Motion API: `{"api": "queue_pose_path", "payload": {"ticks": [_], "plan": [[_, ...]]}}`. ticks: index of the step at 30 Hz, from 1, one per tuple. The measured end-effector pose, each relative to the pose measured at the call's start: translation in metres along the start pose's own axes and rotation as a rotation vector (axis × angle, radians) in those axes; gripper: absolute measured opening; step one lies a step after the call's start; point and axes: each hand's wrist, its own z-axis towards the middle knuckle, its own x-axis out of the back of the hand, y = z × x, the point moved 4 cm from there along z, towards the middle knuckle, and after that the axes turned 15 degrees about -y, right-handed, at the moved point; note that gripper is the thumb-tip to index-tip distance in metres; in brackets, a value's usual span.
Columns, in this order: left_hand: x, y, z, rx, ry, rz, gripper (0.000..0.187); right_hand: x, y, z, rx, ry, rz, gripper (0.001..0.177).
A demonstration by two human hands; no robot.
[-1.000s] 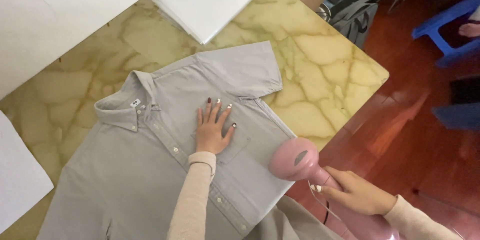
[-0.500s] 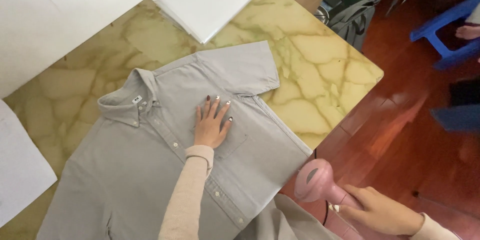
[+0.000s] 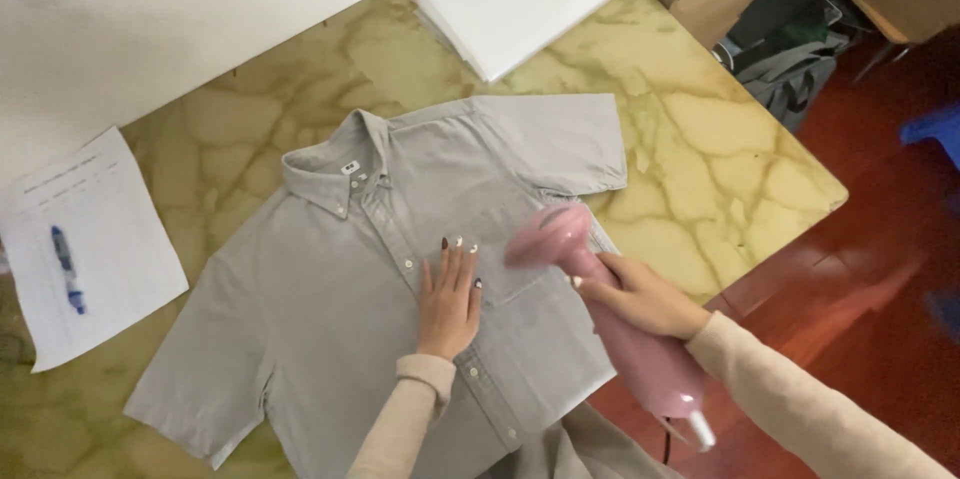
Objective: Using a handheld garment steamer to remove wrinkles from a short-sleeved shirt laid out on a table.
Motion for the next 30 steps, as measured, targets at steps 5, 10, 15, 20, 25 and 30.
{"api": "queue_pose_path", "payload": {"ticks": [5,10,15,20,25,30], "plan": [[-0.018,0.009,-0.041,0.065,0.03,0.065,0.054,-0.016,-0.02,0.027,-0.104,0.07,0.074,0.053],[-0.02,0.01,-0.048,0.054,0.065,0.09,0.056,-0.02,-0.004,0.028,-0.128,0.074,0.044,0.056],[-0.018,0.011,-0.047,0.091,0.033,0.054,0.054,-0.03,0.021,0.01,-0.108,0.02,0.075,0.041],[-0.016,0.013,-0.048,0.128,0.023,0.083,0.053,-0.049,0.017,-0.046,-0.142,0.022,0.041,0.043],[-0.017,0.013,-0.05,0.133,0.057,0.068,0.05,-0.072,0.055,-0.082,-0.159,0.013,0.044,0.038],[-0.008,0.02,-0.053,0.069,0.172,0.115,0.046,-0.084,0.067,-0.125,-0.31,0.006,0.057,0.032]]}}
